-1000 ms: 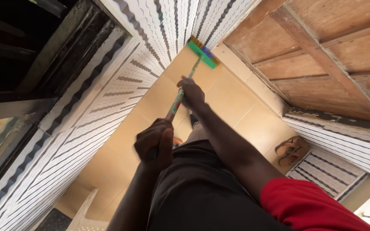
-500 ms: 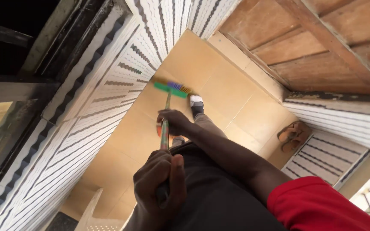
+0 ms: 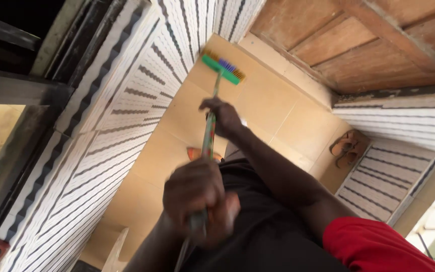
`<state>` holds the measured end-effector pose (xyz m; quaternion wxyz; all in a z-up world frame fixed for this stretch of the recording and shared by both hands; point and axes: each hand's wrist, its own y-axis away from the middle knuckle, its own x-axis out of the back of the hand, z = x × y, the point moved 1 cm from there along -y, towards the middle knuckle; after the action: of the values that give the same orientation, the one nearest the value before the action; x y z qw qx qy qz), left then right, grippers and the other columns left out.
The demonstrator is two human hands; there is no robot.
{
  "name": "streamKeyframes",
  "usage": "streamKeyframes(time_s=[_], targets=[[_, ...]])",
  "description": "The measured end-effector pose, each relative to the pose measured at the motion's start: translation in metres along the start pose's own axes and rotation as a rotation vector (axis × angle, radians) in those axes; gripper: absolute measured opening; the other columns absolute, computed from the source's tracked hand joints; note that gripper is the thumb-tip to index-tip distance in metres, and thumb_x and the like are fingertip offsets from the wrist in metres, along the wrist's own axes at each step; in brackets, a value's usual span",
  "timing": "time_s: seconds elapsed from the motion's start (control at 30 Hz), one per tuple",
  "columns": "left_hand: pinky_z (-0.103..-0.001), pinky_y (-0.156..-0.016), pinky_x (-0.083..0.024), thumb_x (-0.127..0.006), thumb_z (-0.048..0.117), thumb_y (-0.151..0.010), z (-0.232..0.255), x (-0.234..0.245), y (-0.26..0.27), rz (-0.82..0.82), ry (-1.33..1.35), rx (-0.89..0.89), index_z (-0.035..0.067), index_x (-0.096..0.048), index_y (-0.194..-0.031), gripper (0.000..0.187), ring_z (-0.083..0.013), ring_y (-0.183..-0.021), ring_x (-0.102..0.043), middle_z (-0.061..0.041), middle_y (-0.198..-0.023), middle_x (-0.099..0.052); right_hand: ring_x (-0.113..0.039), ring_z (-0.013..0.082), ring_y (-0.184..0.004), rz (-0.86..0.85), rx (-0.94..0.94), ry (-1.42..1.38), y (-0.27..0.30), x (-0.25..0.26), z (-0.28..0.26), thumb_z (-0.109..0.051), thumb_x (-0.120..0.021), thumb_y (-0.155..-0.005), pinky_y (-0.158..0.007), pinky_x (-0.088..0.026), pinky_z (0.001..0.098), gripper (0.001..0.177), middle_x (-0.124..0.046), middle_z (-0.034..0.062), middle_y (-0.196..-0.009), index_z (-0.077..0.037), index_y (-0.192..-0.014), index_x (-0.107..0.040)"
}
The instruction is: Sweep the balcony floor using a broom and dustpan.
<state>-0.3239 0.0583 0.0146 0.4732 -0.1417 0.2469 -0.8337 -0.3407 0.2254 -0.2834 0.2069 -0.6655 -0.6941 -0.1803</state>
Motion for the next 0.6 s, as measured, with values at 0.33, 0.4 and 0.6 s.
streamKeyframes(time_s=[0.33, 0.4, 0.6], targets=[[-0.034, -0.057, -0.042, -0.063, -0.016, -0.089, -0.126, -0.032, 0.028, 0.203, -0.234, 0.104, -0.001, -0.043, -0.068, 0.033, -0.0236, -0.057, -0.052, -0.013, -0.066, -0.051, -0.059, 0.0362, -0.131, 0.116, 0.029, 0.002, -0.051, -0.029, 0.122, -0.011, -0.075, -0.090, -0.109, -0.047, 0.0441, 0.013, -0.065, 0.0208, -0.133, -0.012, -0.103, -0.076], [-0.034, -0.056, -0.043, -0.063, -0.016, -0.091, -0.116, -0.036, 0.030, 0.252, -0.259, 0.148, -0.001, -0.043, -0.068, 0.033, -0.0231, -0.056, -0.053, -0.013, -0.065, -0.052, -0.060, 0.0354, -0.127, 0.049, -0.025, 0.001, -0.050, -0.028, 0.101, -0.014, -0.076, -0.089, -0.104, -0.050, 0.0427, 0.010, -0.065, 0.0192, -0.131, -0.012, -0.099, -0.075], [-0.031, -0.054, -0.043, -0.061, -0.013, -0.092, -0.042, -0.050, -0.005, 0.229, -0.337, 0.333, 0.001, -0.050, -0.066, 0.032, -0.0184, -0.052, -0.056, -0.009, -0.062, -0.056, -0.067, 0.0313, -0.114, -0.124, 0.006, -0.103, -0.006, -0.026, 0.031, -0.015, -0.075, -0.083, -0.097, -0.053, 0.0403, 0.007, -0.072, 0.0123, -0.113, -0.011, -0.088, -0.072]])
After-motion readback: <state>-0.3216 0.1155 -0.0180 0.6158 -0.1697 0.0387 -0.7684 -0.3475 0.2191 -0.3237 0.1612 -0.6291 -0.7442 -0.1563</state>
